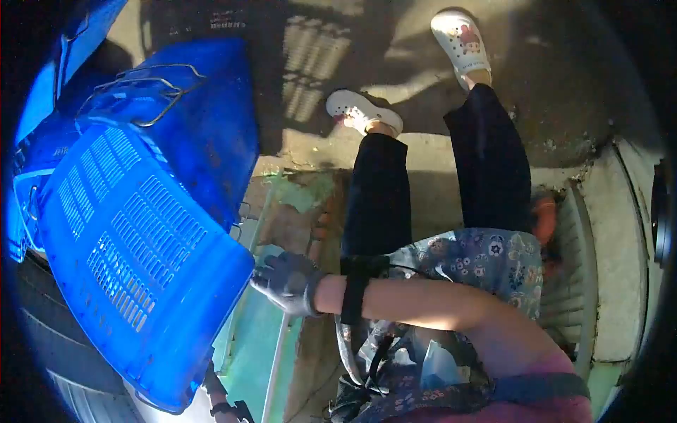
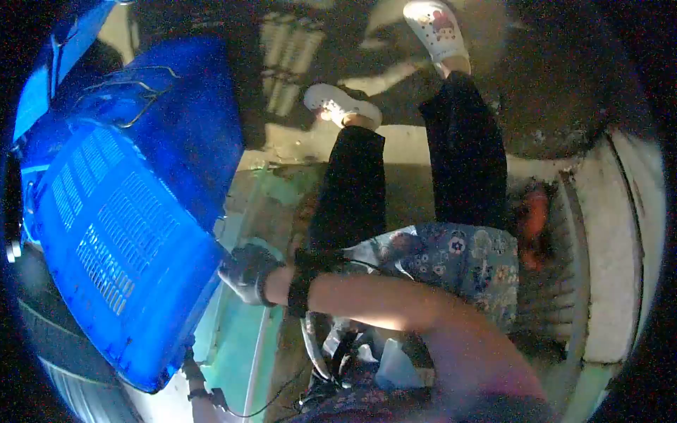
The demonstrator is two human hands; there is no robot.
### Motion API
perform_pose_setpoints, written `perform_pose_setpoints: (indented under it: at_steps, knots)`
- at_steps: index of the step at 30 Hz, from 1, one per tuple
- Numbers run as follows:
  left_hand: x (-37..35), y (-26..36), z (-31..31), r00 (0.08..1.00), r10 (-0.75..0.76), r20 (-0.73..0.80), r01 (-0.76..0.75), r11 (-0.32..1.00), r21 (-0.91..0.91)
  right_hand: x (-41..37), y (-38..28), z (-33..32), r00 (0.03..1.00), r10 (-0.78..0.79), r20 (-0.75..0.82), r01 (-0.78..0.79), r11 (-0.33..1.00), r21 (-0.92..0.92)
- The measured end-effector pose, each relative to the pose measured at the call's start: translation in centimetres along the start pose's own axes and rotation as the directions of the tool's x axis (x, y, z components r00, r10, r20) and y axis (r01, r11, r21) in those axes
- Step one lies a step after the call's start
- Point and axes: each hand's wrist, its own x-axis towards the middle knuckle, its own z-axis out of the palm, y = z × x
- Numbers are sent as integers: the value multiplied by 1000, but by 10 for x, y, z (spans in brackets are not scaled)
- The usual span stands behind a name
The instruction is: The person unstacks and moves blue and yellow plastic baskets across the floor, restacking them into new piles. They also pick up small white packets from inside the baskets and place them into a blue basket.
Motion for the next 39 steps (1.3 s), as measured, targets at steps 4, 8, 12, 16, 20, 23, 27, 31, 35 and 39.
perform_pose_setpoints:
  at_steps: [4, 8, 12, 16, 20, 23, 27, 31, 35, 39]
  knots:
    - [8, -19, 11, 997, 69, -34, -72, 994, -88, -8, 0, -25, 999, -38, 25, 36, 995, 95]
    - [24, -35, 31, 977, 187, -101, -205, 958, -202, -10, -31, -64, 956, -7, -294, 5, 1000, -8]
    - [-2, 56, 55, 951, 237, -199, -269, 952, -150, -15, -122, -108, 978, 89, -190, -87, 996, 18]
    - [-32, 151, 78, 876, 327, -353, -377, 923, -80, -12, -195, -85, 954, 242, 177, -261, 961, 92]
    - [-86, 232, 65, 835, 445, -323, -501, 857, -115, 15, -232, -33, 941, 290, -175, -196, 888, 416]
    - [-117, 245, 54, 644, 610, -462, -762, 567, -312, 19, -261, -33, 837, 528, -144, -239, 589, 772]
    - [-109, 176, 0, 598, 230, -768, -592, 773, -230, 31, -309, -59, 627, 696, -349, -524, 709, 472]
    - [-21, 20, 84, 720, -620, -312, -1, 449, -893, 37, -299, -58, 747, 617, -249, -450, 744, 494]
    - [39, -14, 150, 951, -78, 300, 193, -609, -769, 41, -285, -55, 771, 547, -325, -380, 805, 455]
    - [31, 23, 81, 980, -190, -58, -95, -190, -977, 22, -258, -69, 824, 529, -202, -418, 808, 415]
